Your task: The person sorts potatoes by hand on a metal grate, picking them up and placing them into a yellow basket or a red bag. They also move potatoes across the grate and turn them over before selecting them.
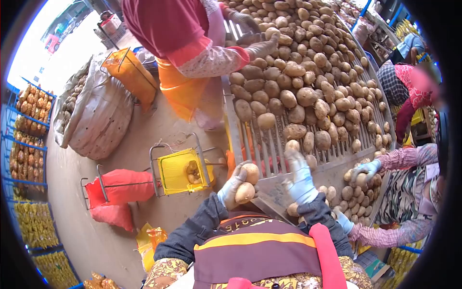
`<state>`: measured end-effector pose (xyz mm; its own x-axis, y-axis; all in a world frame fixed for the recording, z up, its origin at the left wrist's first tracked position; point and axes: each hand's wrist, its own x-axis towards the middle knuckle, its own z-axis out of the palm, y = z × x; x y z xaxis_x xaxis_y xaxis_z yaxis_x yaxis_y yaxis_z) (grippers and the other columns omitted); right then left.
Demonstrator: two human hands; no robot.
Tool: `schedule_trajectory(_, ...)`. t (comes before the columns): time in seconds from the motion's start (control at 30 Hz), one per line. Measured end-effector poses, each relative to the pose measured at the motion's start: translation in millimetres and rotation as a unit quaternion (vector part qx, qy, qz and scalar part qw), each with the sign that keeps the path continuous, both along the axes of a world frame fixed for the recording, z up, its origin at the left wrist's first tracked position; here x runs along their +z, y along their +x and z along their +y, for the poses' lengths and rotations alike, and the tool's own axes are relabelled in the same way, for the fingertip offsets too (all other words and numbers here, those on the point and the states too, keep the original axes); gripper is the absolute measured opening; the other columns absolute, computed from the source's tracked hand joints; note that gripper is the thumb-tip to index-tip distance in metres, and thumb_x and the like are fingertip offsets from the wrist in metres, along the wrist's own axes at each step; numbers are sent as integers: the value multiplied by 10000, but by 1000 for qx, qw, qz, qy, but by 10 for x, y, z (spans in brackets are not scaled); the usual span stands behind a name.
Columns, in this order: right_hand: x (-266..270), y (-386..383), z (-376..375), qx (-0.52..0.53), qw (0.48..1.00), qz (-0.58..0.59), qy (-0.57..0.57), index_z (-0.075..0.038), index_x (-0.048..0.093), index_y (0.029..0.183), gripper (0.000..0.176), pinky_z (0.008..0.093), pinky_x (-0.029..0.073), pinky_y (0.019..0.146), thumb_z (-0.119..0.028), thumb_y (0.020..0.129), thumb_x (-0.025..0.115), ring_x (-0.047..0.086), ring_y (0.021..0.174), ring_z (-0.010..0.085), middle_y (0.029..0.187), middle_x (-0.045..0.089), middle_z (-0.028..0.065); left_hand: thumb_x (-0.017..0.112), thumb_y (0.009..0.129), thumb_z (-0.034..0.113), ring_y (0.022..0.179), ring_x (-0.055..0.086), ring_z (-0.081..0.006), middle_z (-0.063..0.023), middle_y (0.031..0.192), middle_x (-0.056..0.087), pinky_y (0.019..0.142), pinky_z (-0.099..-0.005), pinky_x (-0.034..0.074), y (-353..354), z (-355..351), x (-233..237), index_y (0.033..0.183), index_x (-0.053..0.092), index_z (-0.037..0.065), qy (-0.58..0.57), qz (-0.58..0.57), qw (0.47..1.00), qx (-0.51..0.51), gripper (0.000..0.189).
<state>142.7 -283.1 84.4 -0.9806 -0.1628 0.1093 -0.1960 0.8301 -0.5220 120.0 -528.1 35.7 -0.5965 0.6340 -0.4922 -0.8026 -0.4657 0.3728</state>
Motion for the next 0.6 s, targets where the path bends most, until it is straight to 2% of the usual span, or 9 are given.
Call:
schedule_trajectory(0.03, 194, -110, -319, 99, 990, 56, -82, -79, 520, 1316, 607, 467, 374, 1065, -281, 781, 724, 460, 1252, 391, 1341, 488, 198, 619, 893, 525, 939, 620, -205, -55, 1228, 532, 808, -396, 566, -23, 15, 118, 1413, 359, 236, 12, 5, 1000, -19, 649)
schedule_trajectory(0.1, 163, -132, -673, 253, 966, 57, -3, -122, 551, 1291, 555, 467, 394, 1044, -288, 786, 710, 483, 1237, 369, 1321, 507, 177, 596, 906, 529, 1035, 589, -186, -53, 1265, 518, 861, -358, 543, 0, -71, -287, 1426, 346, 157, -181, 534, 826, -1, 687)
schedule_trajectory(0.13, 188, -265, -649, 278, 957, 70, -36, -135, 594, 1231, 472, 463, 425, 1005, -255, 786, 701, 525, 1188, 358, 1269, 542, 160, 585, 922, 505, 1116, 545, -160, -50, 1300, 500, 891, -313, 521, -34, -181, -1, 1426, 338, 93, -63, 186, 981, 3, 696)
schedule_trajectory(0.23, -232, -439, -62, 80, 991, 64, -82, -27, 613, 1039, 285, 428, 475, 902, -62, 764, 679, 583, 1037, 362, 1036, 618, 163, 574, 923, 510, 754, 647, -236, -105, 1125, 563, 641, -388, 582, -86, -1054, -79, 1405, 354, 188, -161, 65, 984, 50, 621)
schedule_trajectory(0.27, -172, -513, 156, 20, 996, 65, -66, -18, 619, 1028, 256, 428, 474, 906, -51, 778, 663, 582, 1044, 363, 1050, 620, 170, 556, 955, 470, 800, 654, -211, -101, 1168, 557, 718, -362, 586, -102, -1342, -192, 1409, 359, 164, -257, 64, 961, 72, 581)
schedule_trajectory(0.33, -399, -727, 752, -120, 987, 105, -20, -25, 625, 1065, 248, 425, 470, 917, -71, 824, 654, 583, 1053, 357, 1102, 625, 180, 654, 920, 357, 1019, 606, -291, -167, 1242, 528, 885, -382, 535, -153, -1842, -856, 1454, 318, 93, -496, 156, 845, 125, 684)
schedule_trajectory(0.4, -291, -1153, 1038, -206, 973, 107, -8, -29, 623, 1127, 273, 415, 456, 948, -149, 881, 638, 586, 1060, 345, 1093, 639, 172, 743, 781, 278, 1278, 417, -399, -288, 1404, 342, 1071, -469, 376, -260, -2016, -884, 1462, 339, 61, -758, 274, 590, -43, 821)
schedule_trajectory(0.47, -178, -1557, 1069, -167, 986, 15, 0, -61, 615, 1178, 348, 407, 443, 968, -245, 884, 648, 578, 1115, 330, 1148, 630, 165, 750, 747, 288, 1300, 381, -421, -255, 1401, 379, 1105, -493, 311, -506, -1553, -533, 1442, 370, 65, -744, 424, 514, -33, 823)
schedule_trajectory(0.6, -11, -1891, 365, -199, 894, -223, 335, -162, 438, 1409, 766, 656, 262, 1044, -607, 814, 624, 389, 1337, 311, 1414, 449, 143, 753, 742, 361, 1369, 320, -398, -197, 1438, 386, 1139, -541, 213, -978, -273, 46, 1430, 386, 72, -618, 643, 442, -98, 832)
